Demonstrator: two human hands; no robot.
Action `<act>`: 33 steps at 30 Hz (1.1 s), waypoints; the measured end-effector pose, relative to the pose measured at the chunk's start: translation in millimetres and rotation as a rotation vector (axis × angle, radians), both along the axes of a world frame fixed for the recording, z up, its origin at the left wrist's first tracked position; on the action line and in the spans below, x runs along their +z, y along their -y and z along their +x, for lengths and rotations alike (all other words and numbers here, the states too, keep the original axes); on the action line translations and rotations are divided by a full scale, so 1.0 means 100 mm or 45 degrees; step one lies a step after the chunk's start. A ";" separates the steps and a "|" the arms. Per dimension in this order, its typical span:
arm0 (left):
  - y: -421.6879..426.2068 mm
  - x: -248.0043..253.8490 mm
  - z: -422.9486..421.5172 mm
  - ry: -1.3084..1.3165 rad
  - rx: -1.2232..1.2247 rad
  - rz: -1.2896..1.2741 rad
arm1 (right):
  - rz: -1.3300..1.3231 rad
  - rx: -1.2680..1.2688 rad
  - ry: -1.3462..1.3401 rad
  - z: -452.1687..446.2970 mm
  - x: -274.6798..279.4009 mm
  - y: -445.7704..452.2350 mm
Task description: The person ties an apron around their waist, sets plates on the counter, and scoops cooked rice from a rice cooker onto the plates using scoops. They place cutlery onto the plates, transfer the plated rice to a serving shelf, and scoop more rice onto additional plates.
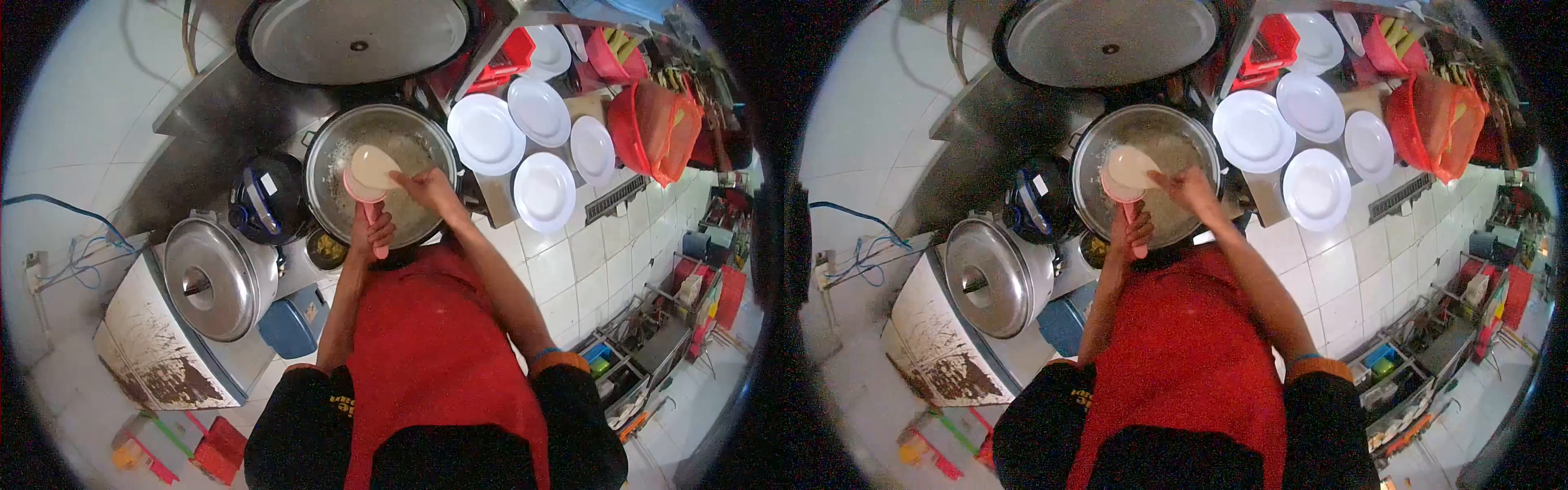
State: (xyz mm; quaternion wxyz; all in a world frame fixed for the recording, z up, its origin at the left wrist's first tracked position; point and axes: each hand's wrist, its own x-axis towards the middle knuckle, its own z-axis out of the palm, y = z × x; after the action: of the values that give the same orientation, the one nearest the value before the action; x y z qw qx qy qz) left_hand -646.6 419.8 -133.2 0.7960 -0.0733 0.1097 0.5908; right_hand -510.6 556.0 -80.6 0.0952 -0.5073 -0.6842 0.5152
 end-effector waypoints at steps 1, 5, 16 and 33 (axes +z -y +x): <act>0.03 -0.02 -0.01 -0.001 -0.009 -0.008 | -0.008 -0.009 -0.001 0.02 -0.06 -0.02; -0.09 0.11 -0.04 -0.268 0.084 -0.236 | -0.060 0.071 0.026 -0.08 0.10 0.00; -0.07 0.20 -0.28 -0.321 0.256 -0.182 | -0.159 0.147 0.061 0.30 0.31 0.05; -1.33 0.22 0.79 -0.722 -0.516 -0.207 | -0.526 -1.006 -0.069 2.10 0.19 -0.04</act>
State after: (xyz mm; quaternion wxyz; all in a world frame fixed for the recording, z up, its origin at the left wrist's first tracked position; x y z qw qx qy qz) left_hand -567.8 552.7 -110.9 0.8265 0.0538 0.3851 0.4071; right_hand -300.6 559.9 -61.6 0.1991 -0.7246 -0.3178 0.5783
